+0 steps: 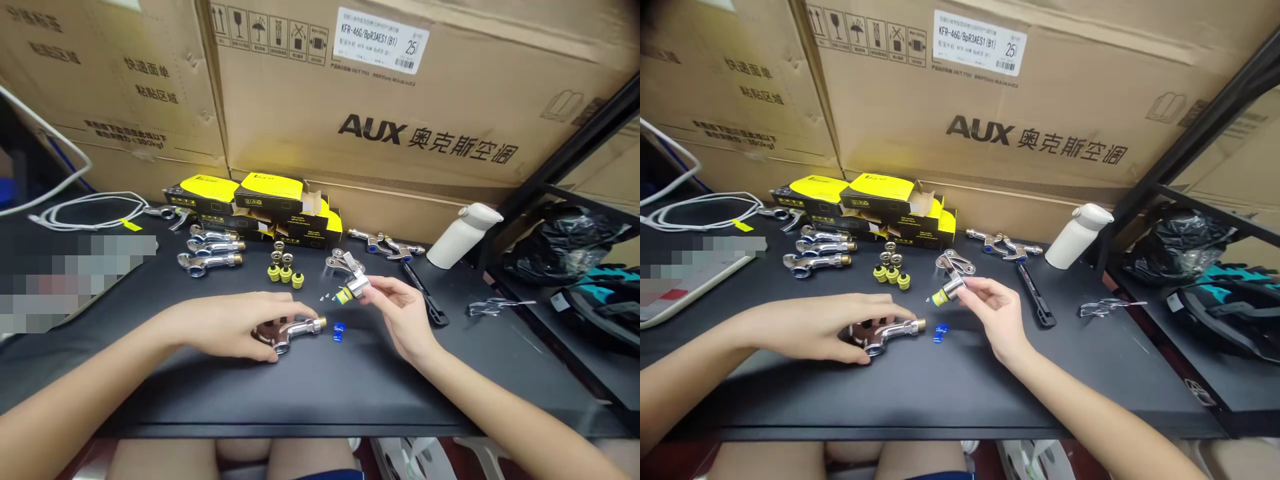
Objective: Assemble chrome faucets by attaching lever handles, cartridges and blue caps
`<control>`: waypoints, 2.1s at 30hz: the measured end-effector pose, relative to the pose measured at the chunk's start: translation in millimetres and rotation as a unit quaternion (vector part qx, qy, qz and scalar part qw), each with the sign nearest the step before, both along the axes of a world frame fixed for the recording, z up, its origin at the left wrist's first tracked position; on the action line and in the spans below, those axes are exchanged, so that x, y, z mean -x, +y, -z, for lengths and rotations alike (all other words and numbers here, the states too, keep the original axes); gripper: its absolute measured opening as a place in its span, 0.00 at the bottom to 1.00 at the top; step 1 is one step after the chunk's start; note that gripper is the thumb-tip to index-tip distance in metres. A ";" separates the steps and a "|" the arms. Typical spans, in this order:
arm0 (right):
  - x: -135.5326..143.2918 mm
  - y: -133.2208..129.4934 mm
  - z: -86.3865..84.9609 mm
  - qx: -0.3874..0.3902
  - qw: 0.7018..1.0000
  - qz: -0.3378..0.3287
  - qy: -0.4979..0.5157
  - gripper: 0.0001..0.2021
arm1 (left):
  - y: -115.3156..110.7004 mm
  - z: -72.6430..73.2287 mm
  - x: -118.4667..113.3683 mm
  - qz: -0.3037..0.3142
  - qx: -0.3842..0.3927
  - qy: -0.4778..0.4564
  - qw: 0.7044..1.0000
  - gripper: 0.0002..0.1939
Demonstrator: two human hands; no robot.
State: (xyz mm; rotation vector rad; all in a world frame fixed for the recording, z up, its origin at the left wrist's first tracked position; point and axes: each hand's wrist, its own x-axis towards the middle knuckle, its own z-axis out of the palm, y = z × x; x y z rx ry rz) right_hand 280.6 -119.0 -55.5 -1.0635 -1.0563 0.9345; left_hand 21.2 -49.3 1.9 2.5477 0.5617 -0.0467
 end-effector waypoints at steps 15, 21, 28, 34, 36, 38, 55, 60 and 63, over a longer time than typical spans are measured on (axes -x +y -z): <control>-1.8 -6.7 -10.4 -0.040 0.994 -0.104 0.002 0.07 | -23.8 19.2 -28.3 -0.021 0.428 -0.142 0.892 0.17; -3.4 -17.4 -18.1 -0.087 0.984 -0.146 -0.055 0.09 | -37.1 21.7 -37.5 -0.057 0.483 -0.165 0.858 0.08; -5.4 -27.8 -23.8 -0.107 0.972 -0.157 -0.137 0.15 | -38.1 18.9 -37.6 -0.110 0.443 -0.189 0.870 0.12; -1.9 -31.3 -24.5 -0.111 0.969 -0.155 -0.155 0.18 | -41.8 24.4 -38.6 -0.162 0.420 -0.221 0.865 0.13; -2.2 -31.5 -23.0 -0.104 0.967 -0.157 -0.171 0.25 | -41.2 25.6 -39.1 -0.167 0.421 -0.226 0.862 0.13; -3.7 -31.2 -20.9 -0.090 0.962 -0.160 -0.200 0.30 | -39.6 27.0 -39.3 -0.161 0.415 -0.228 0.866 0.14; -22.3 -23.4 -24.5 -0.058 0.963 -0.148 -0.219 0.10 | -37.3 17.6 -39.3 -0.163 0.405 -0.231 0.870 0.14; -22.3 -22.1 -25.1 -0.065 0.951 -0.170 -0.248 0.13 | -37.6 18.0 -38.1 -0.158 0.391 -0.238 0.875 0.13; -22.1 -23.6 -25.8 -0.107 0.945 -0.166 -0.261 0.08 | -36.0 21.7 -37.7 -0.180 0.376 -0.243 0.876 0.15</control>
